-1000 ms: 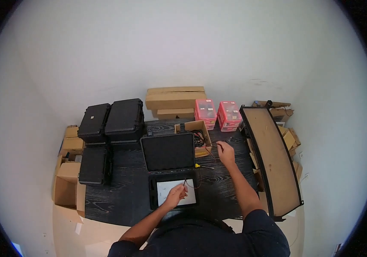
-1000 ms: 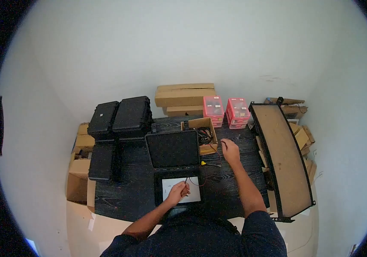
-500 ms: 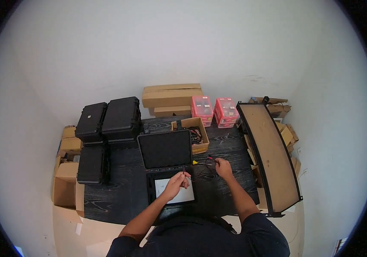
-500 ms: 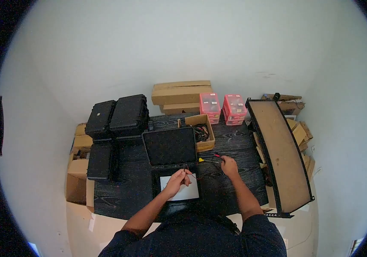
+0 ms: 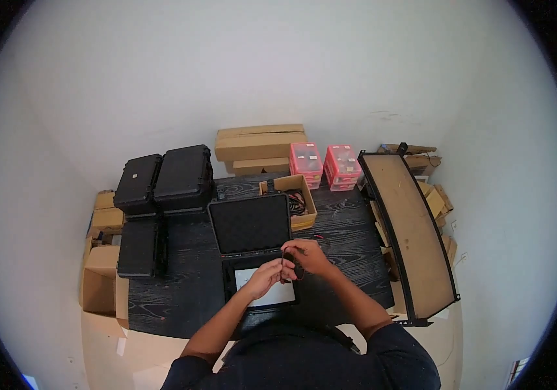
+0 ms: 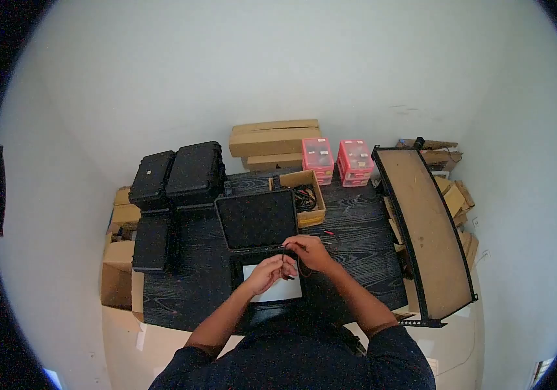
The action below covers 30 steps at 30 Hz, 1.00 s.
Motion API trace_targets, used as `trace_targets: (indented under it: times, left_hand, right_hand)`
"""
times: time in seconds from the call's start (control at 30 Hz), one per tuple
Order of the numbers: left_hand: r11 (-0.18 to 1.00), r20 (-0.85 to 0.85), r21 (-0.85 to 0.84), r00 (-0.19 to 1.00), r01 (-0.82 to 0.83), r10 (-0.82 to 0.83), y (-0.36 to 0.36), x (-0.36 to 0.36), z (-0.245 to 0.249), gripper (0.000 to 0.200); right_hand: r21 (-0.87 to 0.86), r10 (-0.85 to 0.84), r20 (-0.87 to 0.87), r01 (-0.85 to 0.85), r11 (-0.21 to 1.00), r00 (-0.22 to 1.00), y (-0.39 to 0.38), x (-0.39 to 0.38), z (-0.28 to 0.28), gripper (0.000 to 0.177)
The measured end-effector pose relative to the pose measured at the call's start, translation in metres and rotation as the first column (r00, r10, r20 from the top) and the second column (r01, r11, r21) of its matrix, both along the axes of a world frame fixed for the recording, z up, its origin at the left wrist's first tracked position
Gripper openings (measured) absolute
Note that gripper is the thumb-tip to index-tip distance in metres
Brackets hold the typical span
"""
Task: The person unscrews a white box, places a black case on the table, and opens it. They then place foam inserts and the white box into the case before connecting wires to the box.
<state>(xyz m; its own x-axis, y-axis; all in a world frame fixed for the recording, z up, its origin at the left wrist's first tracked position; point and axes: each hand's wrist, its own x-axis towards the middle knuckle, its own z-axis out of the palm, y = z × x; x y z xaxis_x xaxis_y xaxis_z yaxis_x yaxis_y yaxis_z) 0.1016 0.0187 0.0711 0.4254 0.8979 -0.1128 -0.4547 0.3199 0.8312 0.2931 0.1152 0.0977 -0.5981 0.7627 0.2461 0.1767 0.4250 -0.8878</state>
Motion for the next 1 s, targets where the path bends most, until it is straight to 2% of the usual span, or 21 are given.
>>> trace_targets:
  times: [0.07,0.13,0.33,0.43,0.53,0.63,0.73,0.83,0.93,1.0]
  left_hand:
    - [0.997,-0.108,0.05,0.993,0.051,-0.045,-0.003,-0.001,0.003,0.04]
    - [0.987,-0.19,0.126,0.979,0.096,-0.071,-0.003,-0.001,0.002,0.04]
    - [0.991,-0.336,0.117,0.941,0.064,-0.021,-0.007,-0.001,0.006,0.023]
    - [0.95,-0.612,0.301,0.747,-0.082,0.258,-0.008,0.002,0.002,0.018]
    - [0.908,-0.659,0.371,0.633,-0.197,0.407,-0.008,0.003,-0.003,0.011]
    - [0.81,-0.618,0.571,0.582,-0.13,0.529,-0.006,0.001,-0.007,0.014]
    - [0.662,-0.456,0.742,0.646,-0.105,0.613,-0.005,0.001,-0.009,0.009]
    - [0.649,-0.501,0.758,0.578,-0.066,0.644,-0.005,0.0,-0.008,0.006]
    - [0.719,-0.5,0.678,0.62,-0.154,0.605,-0.007,0.009,0.001,0.004]
    - [0.645,-0.537,0.756,0.461,-0.108,0.706,-0.008,0.008,0.003,0.009]
  right_hand:
    - [0.006,-0.052,-0.09,0.053,0.999,0.995,-0.005,-0.002,-0.003,0.015]
    - [-0.041,-0.082,-0.102,0.078,0.996,0.991,-0.007,-0.004,-0.01,0.017]
    - [-0.056,-0.139,-0.14,0.132,0.99,0.98,-0.011,-0.003,-0.012,0.017]
    - [-0.071,-0.165,-0.116,0.157,0.985,0.979,-0.01,0.001,-0.017,0.017]
    - [-0.067,-0.166,-0.126,0.159,0.985,0.978,-0.01,0.005,-0.013,0.016]
    - [-0.05,-0.172,-0.122,0.167,0.985,0.978,-0.011,0.005,-0.013,0.016]
    - [-0.071,-0.176,-0.121,0.168,0.983,0.977,-0.011,0.004,-0.021,0.017]
    - [-0.088,-0.156,-0.126,0.145,0.985,0.98,-0.013,0.002,-0.022,0.017]
    - [-0.098,-0.109,-0.114,0.098,0.99,0.987,-0.014,0.001,-0.02,0.017]
    - [-0.089,-0.086,-0.09,0.078,0.993,0.992,-0.014,0.001,-0.018,0.017]
